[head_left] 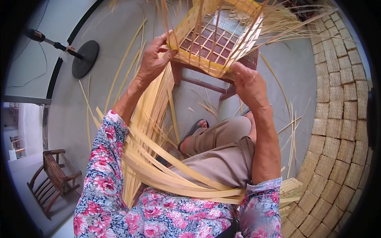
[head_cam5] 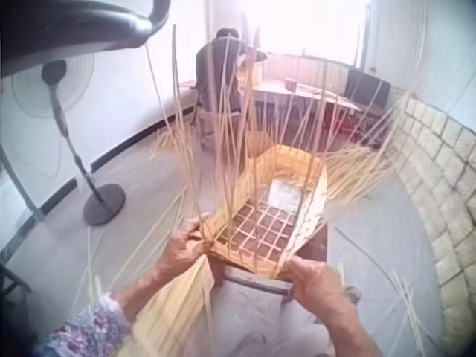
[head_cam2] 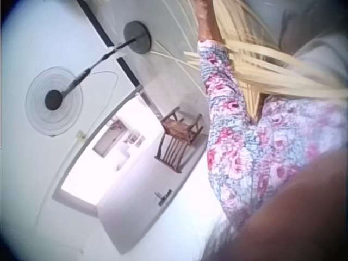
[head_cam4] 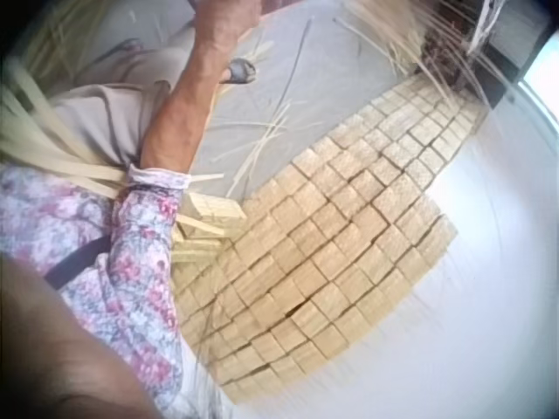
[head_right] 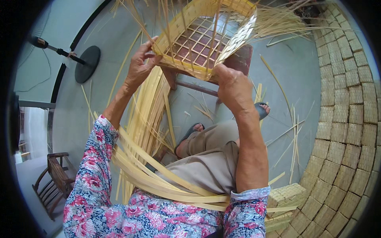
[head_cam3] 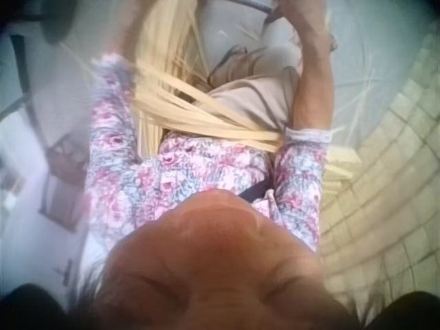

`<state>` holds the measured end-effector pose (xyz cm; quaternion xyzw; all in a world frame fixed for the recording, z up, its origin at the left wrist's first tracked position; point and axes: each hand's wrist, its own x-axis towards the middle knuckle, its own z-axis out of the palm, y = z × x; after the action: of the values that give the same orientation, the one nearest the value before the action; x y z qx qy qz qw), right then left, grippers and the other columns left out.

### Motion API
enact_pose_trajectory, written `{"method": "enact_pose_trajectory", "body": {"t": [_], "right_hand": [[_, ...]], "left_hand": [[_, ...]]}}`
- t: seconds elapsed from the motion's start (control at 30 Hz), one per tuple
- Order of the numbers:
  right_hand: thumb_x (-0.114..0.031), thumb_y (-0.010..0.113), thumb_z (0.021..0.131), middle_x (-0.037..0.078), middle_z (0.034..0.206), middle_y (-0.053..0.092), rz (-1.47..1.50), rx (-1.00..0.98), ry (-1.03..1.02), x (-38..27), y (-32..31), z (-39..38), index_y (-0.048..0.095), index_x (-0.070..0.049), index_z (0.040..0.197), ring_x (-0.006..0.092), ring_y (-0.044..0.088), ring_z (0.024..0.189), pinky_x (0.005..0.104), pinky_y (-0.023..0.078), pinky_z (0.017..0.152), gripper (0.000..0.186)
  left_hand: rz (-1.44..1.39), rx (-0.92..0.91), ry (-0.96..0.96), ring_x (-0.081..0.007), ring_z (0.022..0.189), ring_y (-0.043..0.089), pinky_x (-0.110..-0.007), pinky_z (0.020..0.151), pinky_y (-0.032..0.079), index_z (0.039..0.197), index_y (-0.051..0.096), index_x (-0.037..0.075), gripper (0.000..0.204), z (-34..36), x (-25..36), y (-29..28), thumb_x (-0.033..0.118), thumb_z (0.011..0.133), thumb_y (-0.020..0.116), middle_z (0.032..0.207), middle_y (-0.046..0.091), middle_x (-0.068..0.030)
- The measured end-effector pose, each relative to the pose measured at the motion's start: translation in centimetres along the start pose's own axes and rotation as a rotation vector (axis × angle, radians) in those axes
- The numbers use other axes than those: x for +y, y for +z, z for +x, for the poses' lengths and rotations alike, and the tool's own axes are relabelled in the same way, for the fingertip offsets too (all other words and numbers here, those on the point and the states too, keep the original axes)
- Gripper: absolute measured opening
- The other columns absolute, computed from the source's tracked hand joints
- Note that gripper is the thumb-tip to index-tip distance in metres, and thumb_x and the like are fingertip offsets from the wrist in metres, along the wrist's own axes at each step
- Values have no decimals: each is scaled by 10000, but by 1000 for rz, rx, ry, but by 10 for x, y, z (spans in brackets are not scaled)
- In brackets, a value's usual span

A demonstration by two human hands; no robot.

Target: The person weaves thin bamboo strips into a basket frame by hand, interlacing them through vertical supports to build up the sides. The basket is held on a small wooden stool while the person sits and works continuously.

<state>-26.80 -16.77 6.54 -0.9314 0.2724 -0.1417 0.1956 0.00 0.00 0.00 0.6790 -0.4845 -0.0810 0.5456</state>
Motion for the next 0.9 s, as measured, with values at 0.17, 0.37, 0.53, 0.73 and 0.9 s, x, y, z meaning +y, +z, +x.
{"method": "enact_pose_trajectory", "body": {"t": [0.17,0.37,0.53,0.73,0.9], "right_hand": [[-104,604,885,157,795,677,20,114,120,11,-1,0,694,-128,1013,372,666,755,417,505,656,159],[-172,598,915,173,849,685,-85,67,96,16,-5,-2,666,-134,950,422,647,819,501,489,680,85],[-169,594,928,179,840,663,-71,48,134,7,-3,-4,597,-97,899,431,623,806,490,467,658,78],[-145,603,906,165,836,662,-42,23,152,10,-2,-1,627,-103,909,405,623,788,449,477,667,49],[-130,609,888,157,850,674,29,44,128,14,-1,-2,667,-111,947,385,635,786,433,486,683,86]], "left_hand": [[-6,109,-3,-241,1057,665,-341,914,536,1387,540,-3,483,1,12,32,152,950,673,1247,641,-167],[110,227,50,-247,1157,620,-329,988,489,1422,489,-37,522,-4,14,59,208,987,642,1233,646,-199],[88,254,44,-382,1212,573,-405,1044,457,1382,508,-50,555,-6,17,58,175,909,695,1276,595,-250],[46,217,-2,-305,1236,589,-362,1047,476,1410,468,-68,583,-10,18,56,225,958,690,1334,570,-238],[-28,236,-48,-267,1200,608,-353,1043,489,1396,490,-59,574,-13,14,58,215,944,711,1342,578,-197]]}}
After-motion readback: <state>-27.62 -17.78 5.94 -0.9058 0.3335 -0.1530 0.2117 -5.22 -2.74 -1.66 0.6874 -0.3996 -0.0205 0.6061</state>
